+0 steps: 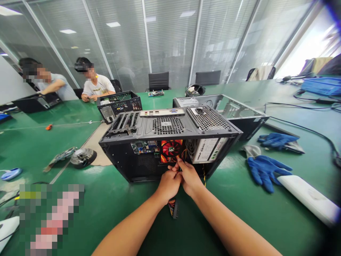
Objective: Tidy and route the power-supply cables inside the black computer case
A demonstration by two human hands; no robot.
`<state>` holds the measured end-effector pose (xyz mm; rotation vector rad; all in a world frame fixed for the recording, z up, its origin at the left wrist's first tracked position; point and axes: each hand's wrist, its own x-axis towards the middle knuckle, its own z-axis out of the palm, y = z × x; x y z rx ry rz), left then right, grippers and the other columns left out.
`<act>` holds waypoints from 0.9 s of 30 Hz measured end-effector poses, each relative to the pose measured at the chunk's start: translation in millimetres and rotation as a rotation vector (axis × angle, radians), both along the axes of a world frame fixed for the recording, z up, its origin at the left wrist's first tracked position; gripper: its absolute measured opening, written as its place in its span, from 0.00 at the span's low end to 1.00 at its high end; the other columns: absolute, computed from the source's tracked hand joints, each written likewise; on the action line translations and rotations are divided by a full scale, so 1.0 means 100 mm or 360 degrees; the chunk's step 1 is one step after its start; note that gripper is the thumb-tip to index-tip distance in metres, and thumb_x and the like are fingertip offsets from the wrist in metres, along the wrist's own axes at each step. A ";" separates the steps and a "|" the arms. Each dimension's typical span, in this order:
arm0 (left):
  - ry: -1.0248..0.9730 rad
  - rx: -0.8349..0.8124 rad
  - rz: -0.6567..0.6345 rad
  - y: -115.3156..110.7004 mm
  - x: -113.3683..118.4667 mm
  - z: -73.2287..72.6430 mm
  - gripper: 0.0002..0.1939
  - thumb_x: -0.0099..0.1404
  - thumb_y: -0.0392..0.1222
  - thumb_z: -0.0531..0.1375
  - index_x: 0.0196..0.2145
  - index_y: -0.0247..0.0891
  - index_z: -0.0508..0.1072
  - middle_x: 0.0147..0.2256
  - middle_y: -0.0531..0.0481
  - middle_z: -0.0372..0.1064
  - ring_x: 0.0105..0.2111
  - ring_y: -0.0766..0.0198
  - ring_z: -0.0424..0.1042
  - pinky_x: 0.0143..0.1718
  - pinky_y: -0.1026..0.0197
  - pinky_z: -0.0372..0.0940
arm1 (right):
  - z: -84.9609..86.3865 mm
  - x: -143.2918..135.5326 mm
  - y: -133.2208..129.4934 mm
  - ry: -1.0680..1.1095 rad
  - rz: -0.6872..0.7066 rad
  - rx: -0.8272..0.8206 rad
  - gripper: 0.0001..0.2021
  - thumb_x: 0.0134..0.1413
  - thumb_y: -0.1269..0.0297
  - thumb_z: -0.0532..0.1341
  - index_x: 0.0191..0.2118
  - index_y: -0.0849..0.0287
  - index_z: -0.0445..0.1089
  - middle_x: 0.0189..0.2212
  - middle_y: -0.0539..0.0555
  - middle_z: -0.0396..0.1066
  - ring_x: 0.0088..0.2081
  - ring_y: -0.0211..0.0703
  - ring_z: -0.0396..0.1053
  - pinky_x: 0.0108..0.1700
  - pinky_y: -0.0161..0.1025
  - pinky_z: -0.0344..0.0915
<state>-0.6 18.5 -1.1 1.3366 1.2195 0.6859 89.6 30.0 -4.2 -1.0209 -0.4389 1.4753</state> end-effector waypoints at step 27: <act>-0.0997 -0.1094 -0.0191 0.03 -0.07 0.08 0.14 0.60 0.47 0.54 0.24 0.37 0.58 0.13 0.64 0.40 0.11 0.78 0.35 0.12 0.72 0.32 | 0.12 0.02 -0.04 0.0184 0.0042 -0.0050 0.14 0.46 0.57 0.63 0.19 0.59 0.64 0.16 0.51 0.67 0.30 0.43 0.72 0.35 0.36 0.68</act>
